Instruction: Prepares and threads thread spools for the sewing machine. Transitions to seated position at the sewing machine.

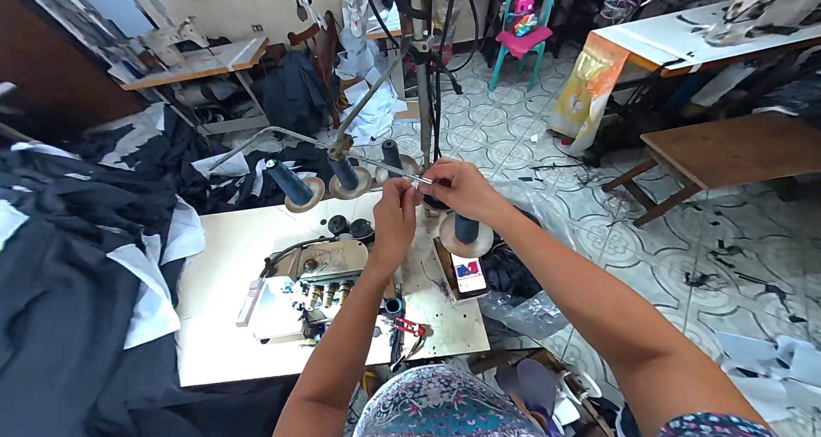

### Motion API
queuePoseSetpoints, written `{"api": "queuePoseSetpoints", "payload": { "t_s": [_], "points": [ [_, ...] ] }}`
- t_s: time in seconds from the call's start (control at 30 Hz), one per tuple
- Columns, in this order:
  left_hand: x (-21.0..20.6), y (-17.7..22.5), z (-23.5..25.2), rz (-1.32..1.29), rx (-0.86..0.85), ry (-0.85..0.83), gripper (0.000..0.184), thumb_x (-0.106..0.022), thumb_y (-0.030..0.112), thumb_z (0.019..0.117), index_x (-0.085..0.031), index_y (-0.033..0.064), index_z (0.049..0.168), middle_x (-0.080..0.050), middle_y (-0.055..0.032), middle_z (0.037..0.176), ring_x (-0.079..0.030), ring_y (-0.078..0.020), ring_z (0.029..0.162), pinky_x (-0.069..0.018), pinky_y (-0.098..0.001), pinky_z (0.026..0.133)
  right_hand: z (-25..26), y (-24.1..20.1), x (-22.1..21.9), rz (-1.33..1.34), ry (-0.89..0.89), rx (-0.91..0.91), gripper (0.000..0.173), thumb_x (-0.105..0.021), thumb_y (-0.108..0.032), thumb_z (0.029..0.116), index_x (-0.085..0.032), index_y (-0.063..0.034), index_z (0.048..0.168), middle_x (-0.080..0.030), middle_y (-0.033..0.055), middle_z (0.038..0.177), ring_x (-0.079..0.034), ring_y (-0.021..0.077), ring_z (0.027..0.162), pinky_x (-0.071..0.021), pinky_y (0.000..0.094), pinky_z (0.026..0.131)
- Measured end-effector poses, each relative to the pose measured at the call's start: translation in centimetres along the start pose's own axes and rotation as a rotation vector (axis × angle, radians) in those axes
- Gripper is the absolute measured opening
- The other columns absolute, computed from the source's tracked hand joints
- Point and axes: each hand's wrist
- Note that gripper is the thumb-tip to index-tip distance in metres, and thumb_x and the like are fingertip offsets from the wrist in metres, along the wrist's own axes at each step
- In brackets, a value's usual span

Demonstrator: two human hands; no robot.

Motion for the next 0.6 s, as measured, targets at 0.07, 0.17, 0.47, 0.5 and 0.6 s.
{"api": "queuePoseSetpoints", "payload": {
  "t_s": [0.07, 0.17, 0.47, 0.5, 0.6],
  "points": [
    [0.1, 0.0, -0.1, -0.009, 0.012, -0.031, 0.018, -0.05, 0.019, 0.1089, -0.049, 0.0063, 0.121, -0.068, -0.009, 0.093, -0.069, -0.0151, 0.074, -0.0591, -0.0311, 0.065, 0.0, 0.0, 0.2, 0.004, -0.022, 0.002, 0.012, -0.065, -0.009, 0.0982, -0.074, -0.0016, 0.101, -0.067, 0.0128, 0.104, -0.064, 0.0152, 0.086, -0.0544, 0.0299, 0.079],
    [0.5, -0.1, -0.1, 0.019, -0.005, -0.061, 0.021, -0.055, 0.017, 0.1066, -0.05, 0.0052, 0.123, -0.069, -0.0113, 0.101, -0.071, -0.0177, 0.082, -0.0605, -0.0343, 0.071, 0.1, 0.0, 0.5, 0.013, -0.076, -0.009, 0.013, -0.064, -0.01, 0.0994, -0.074, -0.001, 0.102, -0.067, 0.013, 0.107, -0.064, 0.0152, 0.089, -0.0541, 0.0304, 0.081],
    [0.3, -2.1, 0.9, 0.103, -0.485, 0.159, 0.021, -0.076, 0.005, 0.0895, -0.072, 0.0042, 0.11, -0.056, -0.0196, 0.132, -0.061, -0.0224, 0.12, -0.0548, -0.0319, 0.099, 0.2, -0.3, 1.2, 0.072, -0.126, -0.021, 0.011, -0.064, -0.006, 0.0988, -0.073, -0.0003, 0.101, -0.068, 0.0097, 0.103, -0.063, 0.0098, 0.085, -0.0528, 0.0257, 0.077],
    [0.2, -2.3, 1.0, 0.099, -0.505, 0.171, 0.02, -0.077, 0.005, 0.0894, -0.073, 0.0044, 0.109, -0.058, -0.02, 0.129, -0.062, -0.0232, 0.119, -0.0546, -0.0326, 0.099, 0.2, -0.3, 1.2, 0.069, -0.126, -0.015, 0.011, -0.063, -0.005, 0.0988, -0.073, 0.0001, 0.101, -0.069, 0.0097, 0.102, -0.063, 0.0098, 0.085, -0.0527, 0.0257, 0.078],
    [-0.6, -2.8, 1.5, 0.076, -0.534, 0.267, 0.012, -0.079, 0.007, 0.0886, -0.077, 0.006, 0.101, -0.063, -0.0187, 0.116, -0.064, -0.0217, 0.111, -0.0545, -0.0311, 0.097, 0.3, -0.1, 1.3, 0.062, -0.121, 0.004, 0.011, -0.063, -0.005, 0.0984, -0.072, 0.0002, 0.099, -0.068, 0.0089, 0.099, -0.062, 0.0088, 0.083, -0.0517, 0.0249, 0.076]
  ]
}}
Point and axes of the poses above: each hand's wrist, its own z-axis towards the middle knuckle, its own x-axis out of the back of the hand, y = z × x
